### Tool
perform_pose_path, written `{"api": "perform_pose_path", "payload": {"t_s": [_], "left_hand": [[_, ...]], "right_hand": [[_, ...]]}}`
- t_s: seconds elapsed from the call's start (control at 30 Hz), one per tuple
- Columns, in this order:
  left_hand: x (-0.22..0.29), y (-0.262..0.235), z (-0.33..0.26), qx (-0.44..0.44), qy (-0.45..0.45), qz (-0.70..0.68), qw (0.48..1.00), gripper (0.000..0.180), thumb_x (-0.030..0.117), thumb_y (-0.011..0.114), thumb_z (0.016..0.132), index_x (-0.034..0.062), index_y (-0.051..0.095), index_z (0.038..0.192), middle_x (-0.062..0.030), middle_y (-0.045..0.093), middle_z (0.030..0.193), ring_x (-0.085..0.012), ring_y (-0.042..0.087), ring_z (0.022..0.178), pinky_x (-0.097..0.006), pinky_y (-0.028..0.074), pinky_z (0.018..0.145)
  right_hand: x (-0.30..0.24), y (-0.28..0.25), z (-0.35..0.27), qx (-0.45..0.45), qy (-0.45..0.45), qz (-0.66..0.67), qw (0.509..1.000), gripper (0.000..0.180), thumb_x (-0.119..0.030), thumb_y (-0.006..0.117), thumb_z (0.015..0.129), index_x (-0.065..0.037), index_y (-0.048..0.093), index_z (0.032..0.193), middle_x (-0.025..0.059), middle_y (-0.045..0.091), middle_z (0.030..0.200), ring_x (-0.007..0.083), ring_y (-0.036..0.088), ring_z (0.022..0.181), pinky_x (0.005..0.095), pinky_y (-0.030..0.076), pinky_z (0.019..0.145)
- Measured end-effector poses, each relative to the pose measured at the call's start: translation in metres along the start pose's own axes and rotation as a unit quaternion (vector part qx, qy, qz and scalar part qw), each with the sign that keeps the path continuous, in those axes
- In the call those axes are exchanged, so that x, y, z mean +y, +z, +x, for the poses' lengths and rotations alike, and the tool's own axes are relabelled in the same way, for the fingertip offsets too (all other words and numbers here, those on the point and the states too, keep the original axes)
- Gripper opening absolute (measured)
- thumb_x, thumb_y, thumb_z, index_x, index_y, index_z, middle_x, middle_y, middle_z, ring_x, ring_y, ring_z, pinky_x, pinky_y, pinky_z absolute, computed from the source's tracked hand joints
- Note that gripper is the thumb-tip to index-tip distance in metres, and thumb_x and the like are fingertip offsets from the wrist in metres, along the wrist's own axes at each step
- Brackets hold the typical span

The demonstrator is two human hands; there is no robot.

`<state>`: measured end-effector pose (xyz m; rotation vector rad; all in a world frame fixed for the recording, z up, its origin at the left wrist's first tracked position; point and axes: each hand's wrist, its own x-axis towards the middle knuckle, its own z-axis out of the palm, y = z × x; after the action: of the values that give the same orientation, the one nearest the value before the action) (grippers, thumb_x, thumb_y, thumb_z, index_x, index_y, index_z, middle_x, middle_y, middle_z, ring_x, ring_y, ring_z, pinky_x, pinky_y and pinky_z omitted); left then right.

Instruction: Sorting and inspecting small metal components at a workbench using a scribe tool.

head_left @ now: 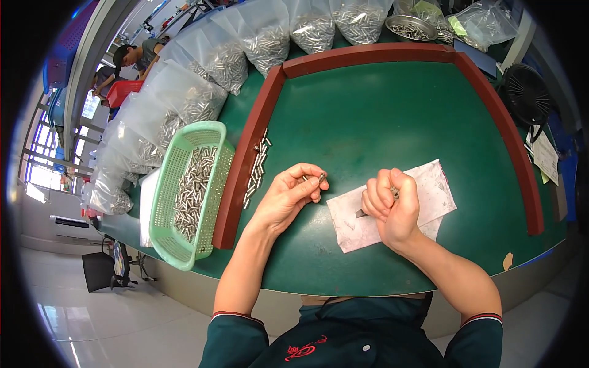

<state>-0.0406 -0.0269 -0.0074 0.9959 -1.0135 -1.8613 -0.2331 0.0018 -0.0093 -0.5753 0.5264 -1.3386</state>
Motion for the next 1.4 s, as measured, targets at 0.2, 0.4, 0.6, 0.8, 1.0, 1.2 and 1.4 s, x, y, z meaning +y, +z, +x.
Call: {"api": "perform_pose_path", "payload": {"t_s": [0.2,0.4,0.6,0.8,1.0,1.2,1.4], "left_hand": [[0.001,0.003,-0.002,0.015,-0.019,0.005,1.0,0.012,0.009,0.056,0.084,0.0014,0.054,0.093,-0.0067,0.056,0.081,-0.0089,0.047,0.065,-0.022,0.041,0.062],[-0.004,0.031,-0.012,0.035,0.015,0.322,0.946,0.008,0.009,0.06,0.081,0.0017,0.056,0.082,0.0035,0.05,0.064,-0.0023,0.04,0.056,-0.018,0.033,0.052],[-0.011,0.05,-0.016,0.036,0.103,0.553,0.826,0.01,0.003,0.063,0.072,-0.0009,0.055,0.075,0.0007,0.025,0.047,-0.0082,0.026,0.043,-0.025,0.025,0.041],[-0.016,0.049,-0.016,0.042,0.144,0.565,0.811,0.013,0.004,0.066,0.07,-0.0005,0.054,0.071,-0.0068,0.041,0.046,-0.0155,0.036,0.039,-0.03,0.03,0.041],[-0.016,0.05,-0.017,0.051,0.136,0.55,0.822,0.011,0.002,0.066,0.07,-0.0015,0.055,0.069,-0.0074,0.043,0.047,-0.0147,0.036,0.04,-0.029,0.03,0.041],[-0.017,0.049,-0.017,0.05,0.143,0.551,0.82,0.01,0.001,0.066,0.069,-0.0014,0.056,0.069,-0.007,0.042,0.048,-0.0142,0.036,0.04,-0.029,0.03,0.041],[-0.018,0.049,-0.017,0.053,0.146,0.543,0.825,0.01,0.001,0.066,0.069,-0.0018,0.056,0.068,-0.0071,0.043,0.048,-0.0143,0.036,0.041,-0.029,0.031,0.041]], "right_hand": [[0.001,0.0,0.0,0.002,0.0,-0.004,1.0,0.038,-0.022,0.032,0.086,-0.008,0.028,0.051,0.001,0.028,0.042,0.0077,0.02,0.037,0.0233,0.019,0.037],[-0.001,0.0,0.0,0.012,0.0,-0.006,1.0,0.037,-0.02,0.031,0.085,-0.008,0.028,0.051,0.001,0.029,0.042,0.0079,0.022,0.038,0.0233,0.02,0.038],[0.001,0.001,-0.001,0.006,-0.007,0.007,1.0,0.036,-0.018,0.031,0.085,-0.008,0.029,0.05,0.0004,0.028,0.044,0.0077,0.023,0.039,0.0229,0.02,0.038],[0.0,-0.001,0.0,-0.004,-0.023,-0.026,0.999,0.039,-0.03,0.029,0.087,-0.011,0.027,0.052,-0.0013,0.025,0.042,0.0085,0.018,0.039,0.0249,0.019,0.041],[0.002,0.002,0.002,-0.004,-0.024,-0.019,1.0,0.04,-0.03,0.029,0.087,-0.011,0.027,0.051,-0.0013,0.025,0.042,0.0084,0.018,0.039,0.0244,0.018,0.041],[0.001,0.003,0.002,-0.004,-0.025,-0.009,1.0,0.04,-0.029,0.029,0.087,-0.012,0.027,0.051,-0.0014,0.025,0.042,0.0084,0.018,0.039,0.0246,0.018,0.04],[0.003,0.002,0.002,-0.001,-0.024,0.002,1.0,0.04,-0.029,0.029,0.087,-0.012,0.027,0.051,-0.0017,0.025,0.042,0.0082,0.017,0.039,0.0246,0.018,0.04]]}}
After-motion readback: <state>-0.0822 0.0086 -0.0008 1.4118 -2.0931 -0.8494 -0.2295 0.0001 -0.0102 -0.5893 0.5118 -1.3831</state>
